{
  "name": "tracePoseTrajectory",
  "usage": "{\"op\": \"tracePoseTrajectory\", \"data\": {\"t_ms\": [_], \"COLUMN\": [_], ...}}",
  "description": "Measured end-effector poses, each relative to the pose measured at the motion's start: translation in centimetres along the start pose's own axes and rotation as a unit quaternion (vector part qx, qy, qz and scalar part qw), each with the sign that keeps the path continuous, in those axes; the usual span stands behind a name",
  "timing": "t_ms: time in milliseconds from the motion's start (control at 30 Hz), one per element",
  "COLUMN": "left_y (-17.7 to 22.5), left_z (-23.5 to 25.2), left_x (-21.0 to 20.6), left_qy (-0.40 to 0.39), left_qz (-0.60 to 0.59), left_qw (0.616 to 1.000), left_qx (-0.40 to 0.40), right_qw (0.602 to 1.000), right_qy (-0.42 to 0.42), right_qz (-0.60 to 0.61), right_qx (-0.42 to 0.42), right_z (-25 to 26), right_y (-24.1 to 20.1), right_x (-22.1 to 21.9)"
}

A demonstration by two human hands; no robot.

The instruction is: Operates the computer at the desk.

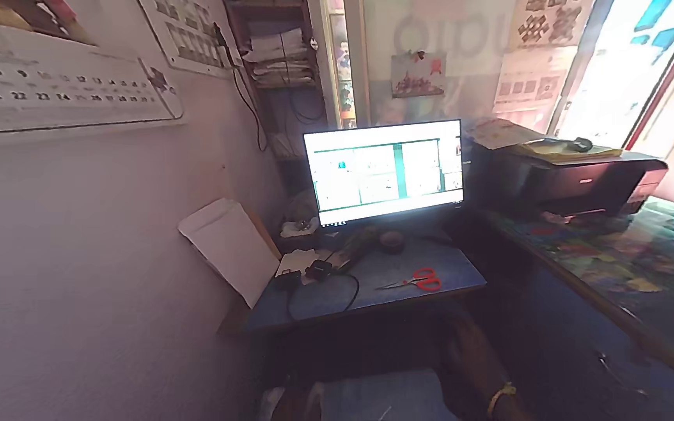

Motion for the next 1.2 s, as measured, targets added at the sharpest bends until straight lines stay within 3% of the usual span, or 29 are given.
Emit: {"op": "tracePoseTrajectory", "data": {"t_ms": [233,367,467,633,800,1067,1200], "left_y": [0.9,0.5,0.1,0.0,0.0,0.1,-0.3], "left_z": [0.6,0.5,0.2,0.4,0.4,0.2,0.0], "left_x": [0.8,0.3,-0.2,-0.5,-0.5,-0.3,-0.8], "left_qy": [-0.027,-0.029,-0.03,-0.047,-0.046,-0.046,-0.046], "left_qz": [0.014,0.03,0.017,0.034,0.04,0.03,0.037], "left_qw": [0.999,0.999,0.999,0.998,0.998,0.998,0.998], "left_qx": [0.013,0.014,0.009,0.01,0.013,0.01,0.01], "right_qw": [0.999,0.999,0.999,0.995,0.998,0.997,1.0], "right_qy": [0.038,0.0,-0.02,0.019,-0.008,0.012,-0.014], "right_qz": [-0.033,-0.032,-0.027,-0.021,-0.009,-0.012,-0.026], "right_qx": [0.01,0.004,0.033,0.095,0.058,0.078,-0.003], "right_z": [-0.1,0.0,-0.1,-0.1,0.0,-0.4,-0.3], "right_y": [0.1,0.3,-0.3,-0.3,0.0,-0.1,-0.5], "right_x": [0.3,-0.2,-0.2,-0.3,-0.3,-0.4,0.5]}}
Point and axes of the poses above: each hand's wrist, its own z-axis towards the middle knuckle, its own x-axis out of the back of the hand, y = z × x, the point moved 6 cm from there along z, towards the middle knuckle, and after that the axes turned 6 degrees about z, right-handed, at the moved point
